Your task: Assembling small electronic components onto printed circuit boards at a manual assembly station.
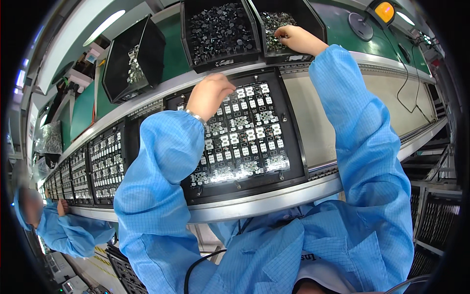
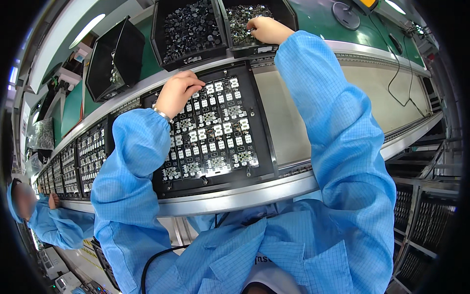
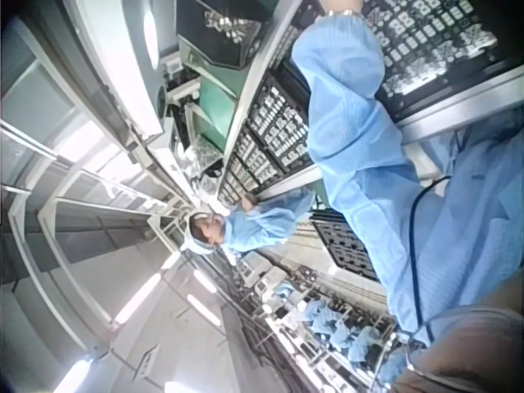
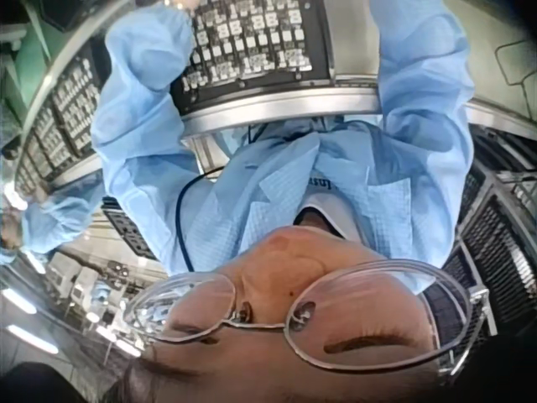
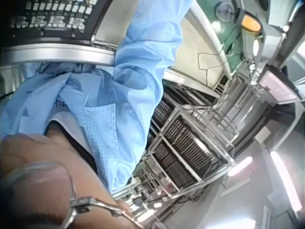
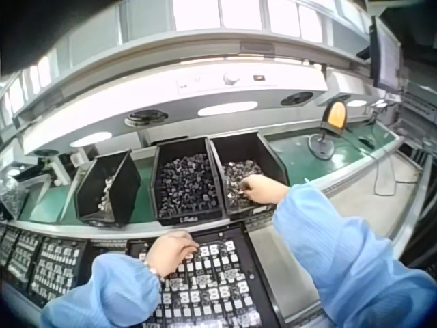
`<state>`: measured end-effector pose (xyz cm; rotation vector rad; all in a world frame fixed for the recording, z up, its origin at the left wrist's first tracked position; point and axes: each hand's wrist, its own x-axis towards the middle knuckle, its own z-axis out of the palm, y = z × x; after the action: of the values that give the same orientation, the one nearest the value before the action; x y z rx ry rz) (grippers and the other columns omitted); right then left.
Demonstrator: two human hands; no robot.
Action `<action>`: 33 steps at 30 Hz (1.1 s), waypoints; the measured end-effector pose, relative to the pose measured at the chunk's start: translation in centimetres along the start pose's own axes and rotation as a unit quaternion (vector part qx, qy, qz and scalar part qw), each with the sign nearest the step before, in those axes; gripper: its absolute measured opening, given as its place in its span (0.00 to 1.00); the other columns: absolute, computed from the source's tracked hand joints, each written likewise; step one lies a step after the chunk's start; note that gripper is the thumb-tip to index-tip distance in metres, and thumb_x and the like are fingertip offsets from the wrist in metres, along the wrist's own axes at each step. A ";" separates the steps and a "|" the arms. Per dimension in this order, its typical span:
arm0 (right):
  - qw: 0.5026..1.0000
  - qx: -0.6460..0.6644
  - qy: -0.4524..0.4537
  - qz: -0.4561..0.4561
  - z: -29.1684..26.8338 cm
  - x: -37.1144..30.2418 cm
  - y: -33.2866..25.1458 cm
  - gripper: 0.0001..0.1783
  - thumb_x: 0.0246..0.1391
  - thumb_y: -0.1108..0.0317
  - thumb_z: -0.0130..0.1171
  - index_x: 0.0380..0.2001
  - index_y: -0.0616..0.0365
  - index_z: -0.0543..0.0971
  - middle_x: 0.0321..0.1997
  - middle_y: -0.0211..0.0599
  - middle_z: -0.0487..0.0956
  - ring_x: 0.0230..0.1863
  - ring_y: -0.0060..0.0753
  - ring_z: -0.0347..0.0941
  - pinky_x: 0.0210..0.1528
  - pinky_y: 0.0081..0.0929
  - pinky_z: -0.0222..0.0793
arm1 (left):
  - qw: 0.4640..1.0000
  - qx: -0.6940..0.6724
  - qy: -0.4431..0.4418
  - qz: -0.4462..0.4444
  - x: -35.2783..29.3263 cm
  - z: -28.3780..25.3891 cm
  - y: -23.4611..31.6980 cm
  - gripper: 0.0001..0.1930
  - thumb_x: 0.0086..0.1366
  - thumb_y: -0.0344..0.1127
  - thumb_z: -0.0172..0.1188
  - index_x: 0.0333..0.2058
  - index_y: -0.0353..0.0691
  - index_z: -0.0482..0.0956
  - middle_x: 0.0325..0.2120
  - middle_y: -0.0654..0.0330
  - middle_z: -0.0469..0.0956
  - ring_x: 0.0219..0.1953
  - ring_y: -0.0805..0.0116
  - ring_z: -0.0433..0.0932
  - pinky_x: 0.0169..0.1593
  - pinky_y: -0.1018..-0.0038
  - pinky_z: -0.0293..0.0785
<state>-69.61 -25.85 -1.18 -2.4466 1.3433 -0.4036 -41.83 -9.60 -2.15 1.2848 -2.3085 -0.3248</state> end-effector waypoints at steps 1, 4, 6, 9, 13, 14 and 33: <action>1.000 0.002 0.013 -0.017 0.2 0.0 0.1 0.15 0.53 0.71 0.52 0.45 0.62 0.74 0.44 0.43 0.77 0.46 0.39 0.73 0.50 0.30 0.67 | 1.000 0.006 0.001 0.004 0.1 0.0 0.0 0.05 0.53 0.30 0.59 0.29 0.40 0.80 0.29 0.57 0.76 0.36 0.55 0.74 0.41 0.65 0.71; 0.999 0.005 0.027 -0.029 0.2 -0.2 0.0 0.15 0.54 0.72 0.52 0.45 0.62 0.74 0.44 0.43 0.77 0.46 0.38 0.73 0.50 0.30 0.67 | 1.000 0.015 0.006 0.012 -0.1 -0.3 0.1 0.04 0.53 0.30 0.59 0.29 0.40 0.80 0.28 0.58 0.76 0.36 0.56 0.74 0.42 0.66 0.71; 0.999 0.006 0.028 -0.025 0.0 -0.3 -0.4 0.14 0.54 0.72 0.52 0.45 0.62 0.74 0.44 0.43 0.77 0.47 0.38 0.73 0.50 0.29 0.67 | 1.000 0.019 0.009 0.015 -0.2 -0.3 0.1 0.04 0.53 0.30 0.59 0.28 0.40 0.80 0.28 0.58 0.76 0.36 0.57 0.74 0.42 0.66 0.70; 1.000 0.006 0.004 -0.011 -0.3 -0.3 -0.3 0.14 0.53 0.72 0.53 0.44 0.62 0.75 0.43 0.43 0.78 0.46 0.39 0.74 0.49 0.30 0.68 | 0.999 0.038 0.017 0.030 -0.1 -0.2 0.2 0.04 0.53 0.30 0.59 0.27 0.40 0.80 0.27 0.59 0.76 0.36 0.57 0.74 0.44 0.66 0.70; 1.000 -0.011 0.005 -0.028 -0.2 -0.1 0.1 0.13 0.51 0.73 0.53 0.42 0.62 0.77 0.40 0.43 0.79 0.43 0.39 0.75 0.46 0.30 0.70 | 0.998 0.039 0.018 0.037 0.1 -0.1 0.1 0.04 0.53 0.31 0.59 0.27 0.40 0.80 0.27 0.59 0.76 0.35 0.57 0.74 0.46 0.66 0.69; 0.999 -0.013 0.009 -0.031 -0.3 -0.1 0.2 0.13 0.50 0.74 0.53 0.40 0.62 0.77 0.38 0.43 0.79 0.41 0.40 0.76 0.45 0.30 0.70 | 0.998 0.037 0.019 0.046 0.2 -0.2 0.3 0.04 0.53 0.31 0.59 0.27 0.40 0.80 0.27 0.59 0.76 0.34 0.58 0.74 0.46 0.66 0.69; 0.983 0.004 0.171 -0.064 -2.0 -1.2 -0.7 0.10 0.46 0.77 0.57 0.34 0.56 0.79 0.30 0.37 0.79 0.31 0.30 0.76 0.36 0.26 0.72 | 0.873 0.462 0.049 0.148 6.8 -6.4 0.5 0.08 0.52 0.31 0.54 0.29 0.44 0.81 0.30 0.64 0.76 0.41 0.67 0.71 0.48 0.71 0.65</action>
<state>-70.50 -24.78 0.83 -2.5463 1.3067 -0.8941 -41.94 -14.91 5.48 1.2184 -2.5841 1.0473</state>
